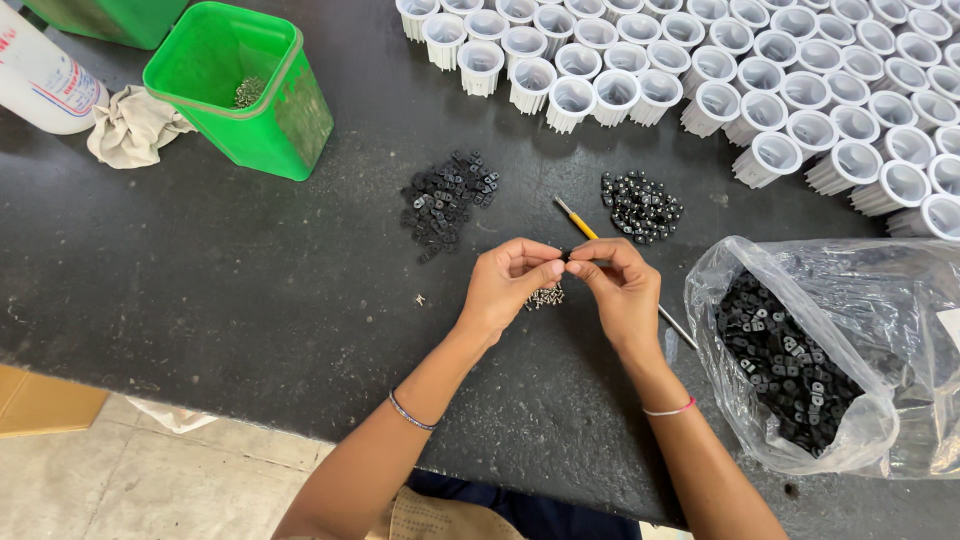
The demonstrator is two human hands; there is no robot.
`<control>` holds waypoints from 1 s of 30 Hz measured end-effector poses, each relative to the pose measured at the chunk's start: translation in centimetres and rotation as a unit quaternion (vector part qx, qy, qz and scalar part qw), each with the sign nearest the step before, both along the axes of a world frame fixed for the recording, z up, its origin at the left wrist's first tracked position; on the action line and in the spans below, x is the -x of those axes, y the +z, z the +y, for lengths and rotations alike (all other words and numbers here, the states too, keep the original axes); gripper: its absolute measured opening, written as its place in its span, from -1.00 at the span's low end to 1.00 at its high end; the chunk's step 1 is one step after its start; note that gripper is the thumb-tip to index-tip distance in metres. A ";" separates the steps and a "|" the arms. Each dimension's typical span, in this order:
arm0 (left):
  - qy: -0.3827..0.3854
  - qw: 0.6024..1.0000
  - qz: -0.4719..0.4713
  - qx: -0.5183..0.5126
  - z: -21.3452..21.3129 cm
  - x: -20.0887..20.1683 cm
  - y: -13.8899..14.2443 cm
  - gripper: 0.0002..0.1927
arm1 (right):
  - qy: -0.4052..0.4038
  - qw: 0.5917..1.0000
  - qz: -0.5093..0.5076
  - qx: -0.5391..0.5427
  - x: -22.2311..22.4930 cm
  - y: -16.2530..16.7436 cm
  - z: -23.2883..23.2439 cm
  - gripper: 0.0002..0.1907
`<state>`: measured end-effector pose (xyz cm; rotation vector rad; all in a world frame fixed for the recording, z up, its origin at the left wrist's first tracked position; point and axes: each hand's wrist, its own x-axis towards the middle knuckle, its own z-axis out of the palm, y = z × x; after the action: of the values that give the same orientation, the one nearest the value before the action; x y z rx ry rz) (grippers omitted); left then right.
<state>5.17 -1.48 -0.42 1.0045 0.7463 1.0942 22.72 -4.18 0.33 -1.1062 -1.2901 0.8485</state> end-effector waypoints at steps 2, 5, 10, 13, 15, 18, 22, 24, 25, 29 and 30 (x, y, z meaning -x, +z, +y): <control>0.000 1.000 -0.005 0.000 0.0 -0.1 -0.1 -0.84 | 0.003 1.000 0.015 0.017 -0.1 -0.2 0.1 -0.88; 0.002 1.000 -0.001 -0.015 0.0 -0.1 -0.4 -0.86 | 0.010 0.998 0.043 0.043 -0.3 -0.4 0.2 -0.88; 0.008 0.999 0.019 -0.039 0.1 -0.2 -0.6 -0.89 | 0.022 0.996 0.068 0.061 -0.3 -0.4 0.2 -0.88; 0.020 0.994 0.084 -0.069 -0.1 0.0 -0.3 -0.91 | 0.025 0.992 0.076 0.094 -0.4 -0.4 0.2 -0.87; 0.019 0.990 0.113 -0.084 0.0 0.2 -0.1 -0.93 | 0.040 0.990 0.079 0.106 -0.6 -0.4 0.3 -0.78; 0.004 0.989 0.119 -0.086 -0.1 0.3 0.3 -0.94 | 0.055 0.990 0.058 0.116 -1.1 -0.7 0.3 -0.77; -0.004 0.987 0.134 -0.084 -0.1 0.3 0.3 -0.94 | 0.071 0.989 0.047 0.122 -1.8 -1.5 0.4 -0.83; -0.003 0.986 0.137 -0.089 -0.2 0.2 0.1 -0.94 | 0.072 0.989 0.044 0.118 -1.8 -2.0 0.5 -0.85; -0.001 0.986 0.138 -0.095 -0.2 0.2 0.1 -0.94 | 0.072 0.990 0.042 0.116 -1.8 -2.2 0.6 -0.86; 0.011 0.982 0.155 -0.109 -0.3 -0.1 0.1 -0.95 | 0.073 0.991 0.048 0.101 -1.7 -2.7 0.6 -0.88; 0.012 0.981 0.160 -0.108 -0.3 -0.2 0.2 -0.95 | 0.069 0.992 0.038 0.098 -1.6 -2.7 0.6 -0.88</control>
<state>5.35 -1.81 -0.27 1.3815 0.9118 1.0619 24.35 -3.63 -2.41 -1.1355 -1.2497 1.1292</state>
